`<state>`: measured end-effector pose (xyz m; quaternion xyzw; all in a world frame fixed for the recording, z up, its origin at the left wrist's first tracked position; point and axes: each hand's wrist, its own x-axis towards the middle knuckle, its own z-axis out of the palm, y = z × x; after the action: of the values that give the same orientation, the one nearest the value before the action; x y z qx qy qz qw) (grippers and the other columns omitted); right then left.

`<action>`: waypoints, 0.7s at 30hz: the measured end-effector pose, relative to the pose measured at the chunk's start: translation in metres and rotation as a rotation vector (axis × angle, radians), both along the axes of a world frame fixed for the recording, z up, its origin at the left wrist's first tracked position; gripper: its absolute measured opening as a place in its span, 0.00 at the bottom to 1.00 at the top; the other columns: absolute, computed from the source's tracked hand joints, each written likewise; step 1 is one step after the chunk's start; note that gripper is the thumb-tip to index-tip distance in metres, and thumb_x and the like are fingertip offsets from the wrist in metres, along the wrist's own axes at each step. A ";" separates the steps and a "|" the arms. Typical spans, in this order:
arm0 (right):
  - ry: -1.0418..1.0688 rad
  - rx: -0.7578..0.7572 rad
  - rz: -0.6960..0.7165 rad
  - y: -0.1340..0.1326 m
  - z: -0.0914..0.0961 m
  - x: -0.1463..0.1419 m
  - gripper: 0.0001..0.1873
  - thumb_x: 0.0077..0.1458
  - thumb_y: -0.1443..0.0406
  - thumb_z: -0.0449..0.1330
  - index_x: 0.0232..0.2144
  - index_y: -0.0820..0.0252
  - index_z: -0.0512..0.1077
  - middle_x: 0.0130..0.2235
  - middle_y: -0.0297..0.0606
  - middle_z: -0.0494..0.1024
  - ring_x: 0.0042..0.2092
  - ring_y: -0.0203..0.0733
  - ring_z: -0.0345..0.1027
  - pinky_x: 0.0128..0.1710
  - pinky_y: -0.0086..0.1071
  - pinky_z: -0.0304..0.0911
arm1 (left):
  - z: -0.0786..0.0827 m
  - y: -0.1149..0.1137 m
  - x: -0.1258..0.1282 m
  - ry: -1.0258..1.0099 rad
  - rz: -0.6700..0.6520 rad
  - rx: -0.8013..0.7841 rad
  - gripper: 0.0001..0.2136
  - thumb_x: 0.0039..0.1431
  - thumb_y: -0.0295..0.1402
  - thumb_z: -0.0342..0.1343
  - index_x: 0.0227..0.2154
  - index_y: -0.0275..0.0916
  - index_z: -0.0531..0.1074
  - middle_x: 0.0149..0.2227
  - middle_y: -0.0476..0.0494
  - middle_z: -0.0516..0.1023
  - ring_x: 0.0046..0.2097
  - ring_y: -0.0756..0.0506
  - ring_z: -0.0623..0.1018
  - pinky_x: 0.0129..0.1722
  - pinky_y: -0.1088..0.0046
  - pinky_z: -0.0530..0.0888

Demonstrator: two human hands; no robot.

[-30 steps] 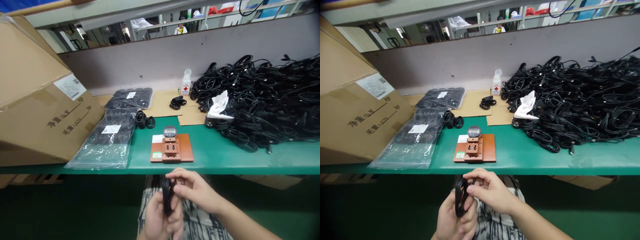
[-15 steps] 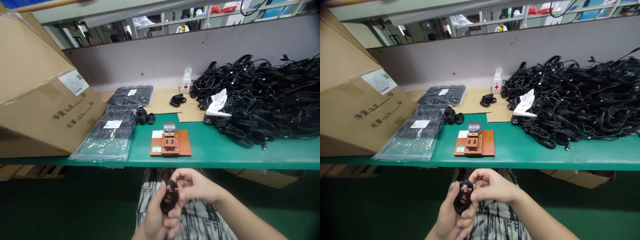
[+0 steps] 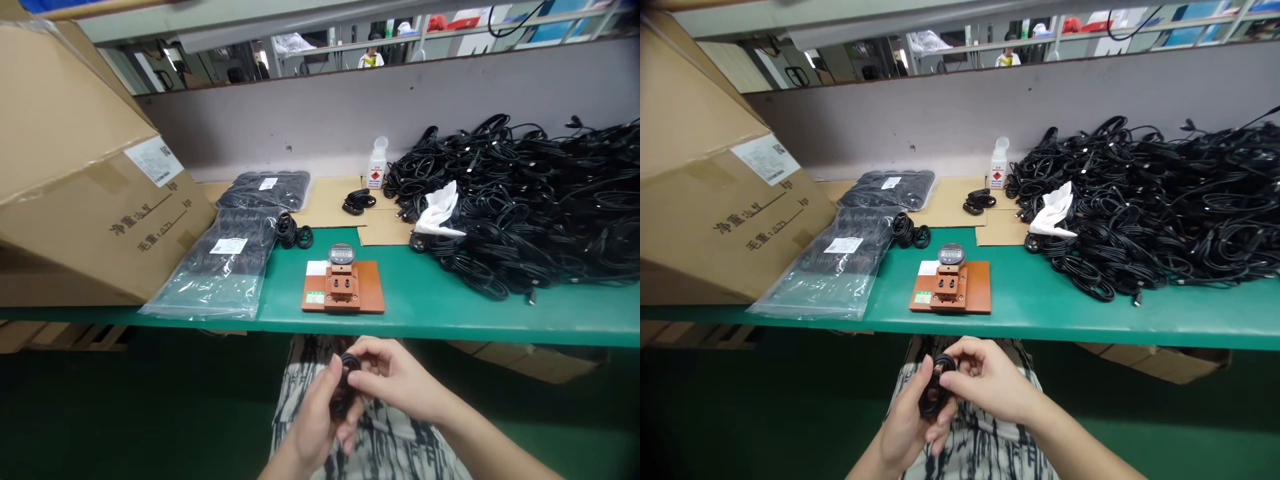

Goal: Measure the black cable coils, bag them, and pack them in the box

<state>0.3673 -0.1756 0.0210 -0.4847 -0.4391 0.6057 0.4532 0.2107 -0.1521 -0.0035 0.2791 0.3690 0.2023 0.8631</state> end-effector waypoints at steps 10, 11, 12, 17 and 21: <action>0.142 -0.113 -0.024 0.007 -0.012 -0.013 0.19 0.46 0.55 0.70 0.24 0.62 0.66 0.22 0.27 0.68 0.20 0.29 0.64 0.20 0.23 0.60 | -0.011 0.003 -0.006 0.153 -0.030 0.035 0.30 0.53 0.62 0.50 0.23 0.34 0.71 0.12 0.55 0.60 0.13 0.57 0.52 0.13 0.81 0.55; 0.138 -0.097 -0.027 0.008 -0.012 -0.012 0.19 0.47 0.55 0.69 0.24 0.62 0.67 0.24 0.28 0.68 0.21 0.29 0.64 0.21 0.24 0.61 | -0.014 0.003 -0.006 0.155 -0.028 0.028 0.29 0.53 0.61 0.51 0.24 0.35 0.71 0.12 0.55 0.60 0.13 0.57 0.53 0.13 0.81 0.55; 0.123 -0.074 -0.030 0.009 -0.011 -0.011 0.18 0.48 0.56 0.68 0.24 0.63 0.68 0.26 0.29 0.68 0.22 0.30 0.65 0.21 0.24 0.62 | -0.015 0.004 -0.006 0.153 -0.017 0.045 0.29 0.53 0.61 0.52 0.25 0.34 0.72 0.12 0.55 0.61 0.13 0.57 0.53 0.14 0.80 0.55; -0.222 0.196 0.009 0.009 0.002 -0.005 0.08 0.56 0.64 0.61 0.38 0.58 0.78 0.38 0.39 0.70 0.34 0.38 0.70 0.34 0.30 0.69 | -0.012 0.004 -0.006 0.104 0.114 0.218 0.23 0.55 0.52 0.56 0.37 0.34 0.76 0.20 0.45 0.74 0.19 0.49 0.69 0.16 0.76 0.63; -0.357 0.474 0.112 0.008 0.007 -0.001 0.27 0.58 0.70 0.58 0.59 0.51 0.64 0.52 0.46 0.69 0.38 0.39 0.71 0.39 0.32 0.71 | -0.002 0.009 -0.008 -0.008 0.273 0.207 0.17 0.55 0.45 0.60 0.41 0.39 0.76 0.29 0.43 0.78 0.25 0.47 0.75 0.23 0.74 0.69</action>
<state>0.3659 -0.1674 0.0279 -0.4395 -0.6670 0.4155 0.4352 0.2026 -0.1428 -0.0053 0.3128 0.3773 0.3556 0.7958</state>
